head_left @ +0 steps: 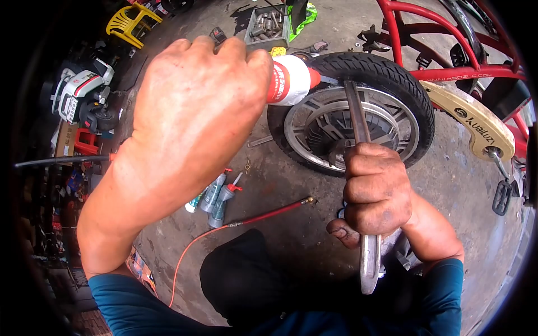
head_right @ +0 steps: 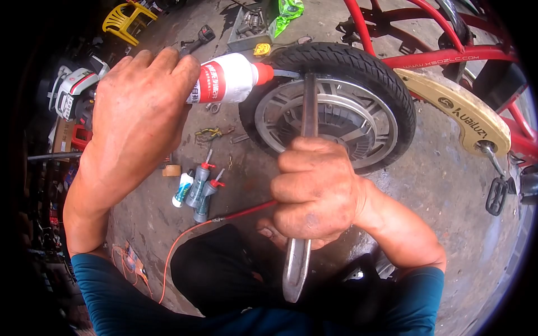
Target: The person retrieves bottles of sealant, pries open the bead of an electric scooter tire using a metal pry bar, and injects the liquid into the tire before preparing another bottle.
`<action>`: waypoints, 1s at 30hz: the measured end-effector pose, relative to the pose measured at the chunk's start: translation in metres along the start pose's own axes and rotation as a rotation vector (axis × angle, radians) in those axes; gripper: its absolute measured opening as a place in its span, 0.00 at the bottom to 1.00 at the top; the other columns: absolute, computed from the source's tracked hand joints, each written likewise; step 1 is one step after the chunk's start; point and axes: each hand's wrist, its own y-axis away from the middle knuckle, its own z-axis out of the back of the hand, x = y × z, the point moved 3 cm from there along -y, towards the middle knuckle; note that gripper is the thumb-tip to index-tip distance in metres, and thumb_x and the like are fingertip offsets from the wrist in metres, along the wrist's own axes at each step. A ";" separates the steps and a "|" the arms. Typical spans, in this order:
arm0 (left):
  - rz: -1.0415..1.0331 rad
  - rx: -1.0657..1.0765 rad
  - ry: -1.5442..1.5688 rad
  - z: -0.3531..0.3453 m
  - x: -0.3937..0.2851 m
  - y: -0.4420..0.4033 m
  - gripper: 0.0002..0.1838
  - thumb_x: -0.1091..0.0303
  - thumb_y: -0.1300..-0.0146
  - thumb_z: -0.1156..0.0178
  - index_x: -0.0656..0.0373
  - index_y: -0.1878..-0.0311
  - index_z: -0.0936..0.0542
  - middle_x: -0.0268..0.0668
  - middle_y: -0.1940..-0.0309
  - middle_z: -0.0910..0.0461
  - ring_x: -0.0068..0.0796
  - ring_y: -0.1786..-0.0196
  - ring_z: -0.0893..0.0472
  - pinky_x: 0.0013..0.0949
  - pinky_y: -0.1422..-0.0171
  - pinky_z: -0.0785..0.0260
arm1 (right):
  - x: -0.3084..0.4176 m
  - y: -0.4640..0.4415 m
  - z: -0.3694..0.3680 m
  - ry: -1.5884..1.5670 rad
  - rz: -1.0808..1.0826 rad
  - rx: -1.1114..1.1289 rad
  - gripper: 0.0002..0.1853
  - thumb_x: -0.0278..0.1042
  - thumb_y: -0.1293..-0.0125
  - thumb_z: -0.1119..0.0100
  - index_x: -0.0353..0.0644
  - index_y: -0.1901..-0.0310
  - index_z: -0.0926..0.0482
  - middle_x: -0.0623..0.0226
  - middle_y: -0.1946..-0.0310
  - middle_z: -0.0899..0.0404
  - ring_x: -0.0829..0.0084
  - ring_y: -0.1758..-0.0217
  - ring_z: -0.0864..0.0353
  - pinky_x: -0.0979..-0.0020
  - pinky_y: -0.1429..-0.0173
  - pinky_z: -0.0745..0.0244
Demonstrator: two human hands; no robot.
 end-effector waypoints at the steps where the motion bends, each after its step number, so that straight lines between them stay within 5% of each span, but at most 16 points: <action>1: -0.002 -0.007 0.010 -0.001 0.000 0.000 0.12 0.77 0.53 0.35 0.59 0.63 0.23 0.40 0.68 0.23 0.42 0.64 0.21 0.42 0.58 0.29 | 0.000 0.000 0.000 0.000 0.001 0.000 0.19 0.33 0.51 0.29 0.51 0.85 0.34 0.75 0.85 0.42 0.72 0.85 0.40 0.68 0.80 0.51; 30: 0.010 -0.060 0.001 -0.004 0.003 0.000 0.11 0.78 0.52 0.36 0.58 0.63 0.23 0.39 0.70 0.24 0.42 0.65 0.21 0.43 0.59 0.28 | 0.000 -0.001 0.000 0.008 0.000 0.014 0.21 0.34 0.51 0.29 0.51 0.87 0.36 0.75 0.86 0.43 0.72 0.86 0.41 0.68 0.80 0.52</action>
